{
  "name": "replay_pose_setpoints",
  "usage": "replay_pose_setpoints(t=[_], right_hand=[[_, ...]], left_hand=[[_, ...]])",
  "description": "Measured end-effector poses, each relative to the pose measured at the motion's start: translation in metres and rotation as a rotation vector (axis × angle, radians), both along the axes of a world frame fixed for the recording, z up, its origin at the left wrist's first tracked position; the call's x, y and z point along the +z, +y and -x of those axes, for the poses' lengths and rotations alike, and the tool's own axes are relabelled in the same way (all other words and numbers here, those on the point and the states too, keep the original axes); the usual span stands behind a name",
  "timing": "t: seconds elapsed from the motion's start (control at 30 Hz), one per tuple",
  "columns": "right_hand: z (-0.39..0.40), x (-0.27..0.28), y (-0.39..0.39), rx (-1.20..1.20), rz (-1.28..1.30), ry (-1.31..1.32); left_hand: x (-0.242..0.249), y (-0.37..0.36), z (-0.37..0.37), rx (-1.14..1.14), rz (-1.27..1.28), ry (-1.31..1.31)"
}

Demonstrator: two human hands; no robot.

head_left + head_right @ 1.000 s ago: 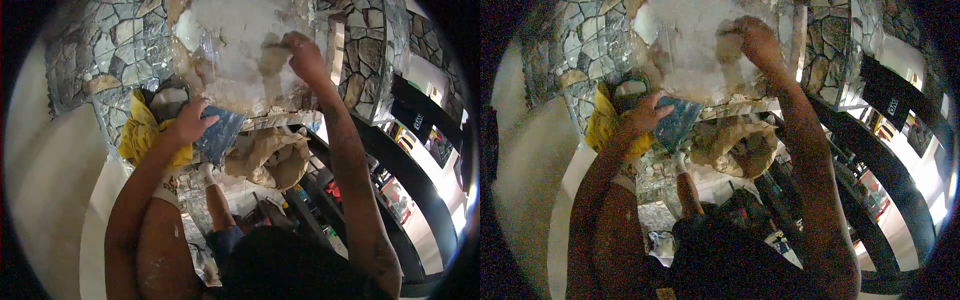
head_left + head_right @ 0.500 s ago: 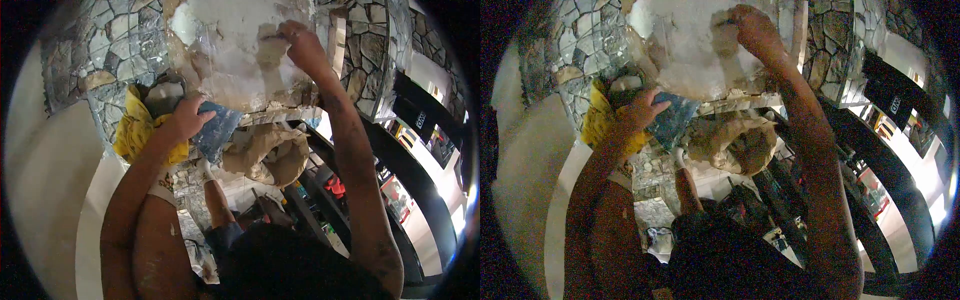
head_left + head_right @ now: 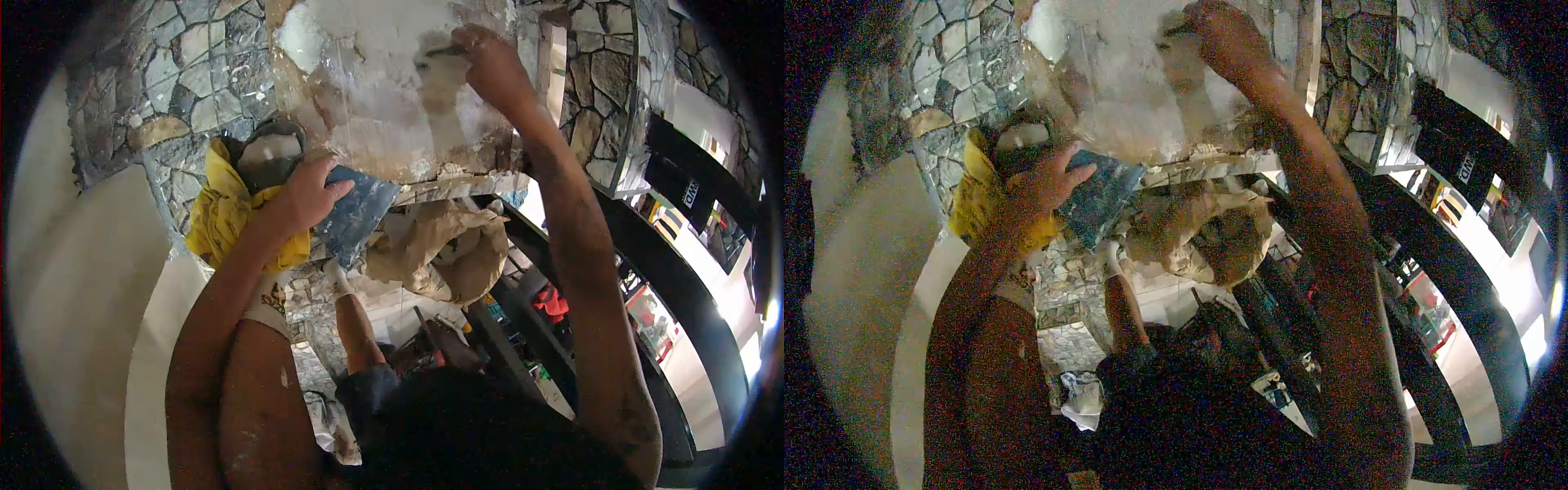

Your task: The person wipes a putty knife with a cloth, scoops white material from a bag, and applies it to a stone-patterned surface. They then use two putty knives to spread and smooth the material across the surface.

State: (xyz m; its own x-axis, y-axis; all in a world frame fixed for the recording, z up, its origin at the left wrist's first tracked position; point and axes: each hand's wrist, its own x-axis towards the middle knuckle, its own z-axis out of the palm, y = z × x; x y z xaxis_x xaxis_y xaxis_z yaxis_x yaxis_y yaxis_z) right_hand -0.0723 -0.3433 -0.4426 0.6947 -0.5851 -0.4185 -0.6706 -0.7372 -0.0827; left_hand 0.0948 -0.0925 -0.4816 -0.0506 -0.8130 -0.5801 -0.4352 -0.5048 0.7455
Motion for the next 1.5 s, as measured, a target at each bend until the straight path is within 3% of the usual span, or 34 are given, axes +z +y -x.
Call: replay_pose_setpoints(t=[0.1,0.2,0.3,0.37,0.5,0.57,0.63,0.73,0.8,0.87,0.97,1.07,1.13,1.23,1.33,1.4,1.5], right_hand=[[0.009,-0.018,0.034,0.200,0.090,-0.238],[-0.006,0.009,0.016,0.053,0.008,-0.111],[0.001,-0.014,0.024,0.078,0.040,-0.114],[0.009,-0.040,0.033,0.059,0.098,-0.126],[0.007,-0.011,0.011,-0.011,0.086,-0.235],[0.004,-0.013,0.014,0.036,0.094,-0.237],[0.001,-0.016,0.025,0.139,0.057,-0.197],[0.001,0.004,0.003,-0.109,-0.062,-0.287],[0.010,-0.023,0.026,0.021,0.088,-0.308],[0.010,-0.035,0.030,0.166,0.152,-0.236],[-0.008,0.012,0.005,-0.143,-0.123,-0.138],[0.011,-0.028,0.031,0.031,0.156,-0.207],[0.006,-0.023,0.031,0.157,0.094,-0.401],[-0.002,-0.002,0.002,-0.133,-0.058,-0.184],[0.005,-0.025,0.027,0.072,0.113,-0.275],[0.003,-0.006,0.022,0.060,-0.067,-0.172],[0.002,-0.008,0.004,0.001,0.057,-0.233]], left_hand=[[-0.018,0.005,-0.001,-0.047,0.043,0.024],[-0.044,0.015,0.001,-0.038,0.132,0.064],[-0.001,0.000,-0.001,-0.090,-0.008,-0.064],[-0.003,0.001,-0.002,-0.027,0.031,0.065],[0.000,-0.005,0.000,-0.035,-0.108,0.056],[-0.013,0.007,-0.005,-0.130,0.128,0.047],[-0.012,0.006,-0.008,-0.138,0.177,0.022],[-0.007,0.003,0.000,-0.057,-0.030,0.034],[0.003,-0.009,-0.005,-0.067,-0.102,0.109],[-0.013,-0.002,-0.003,-0.058,-0.030,0.021],[-0.002,-0.002,-0.001,-0.065,-0.106,0.014],[-0.002,-0.005,-0.002,-0.074,-0.106,0.013],[-0.012,0.001,-0.004,-0.074,-0.070,-0.002],[-0.022,0.012,0.003,-0.059,-0.043,0.015],[-0.017,-0.002,-0.005,-0.056,-0.028,0.022],[-0.015,0.001,-0.002,-0.043,-0.040,0.058],[-0.026,0.004,0.002,-0.065,-0.111,0.045]])
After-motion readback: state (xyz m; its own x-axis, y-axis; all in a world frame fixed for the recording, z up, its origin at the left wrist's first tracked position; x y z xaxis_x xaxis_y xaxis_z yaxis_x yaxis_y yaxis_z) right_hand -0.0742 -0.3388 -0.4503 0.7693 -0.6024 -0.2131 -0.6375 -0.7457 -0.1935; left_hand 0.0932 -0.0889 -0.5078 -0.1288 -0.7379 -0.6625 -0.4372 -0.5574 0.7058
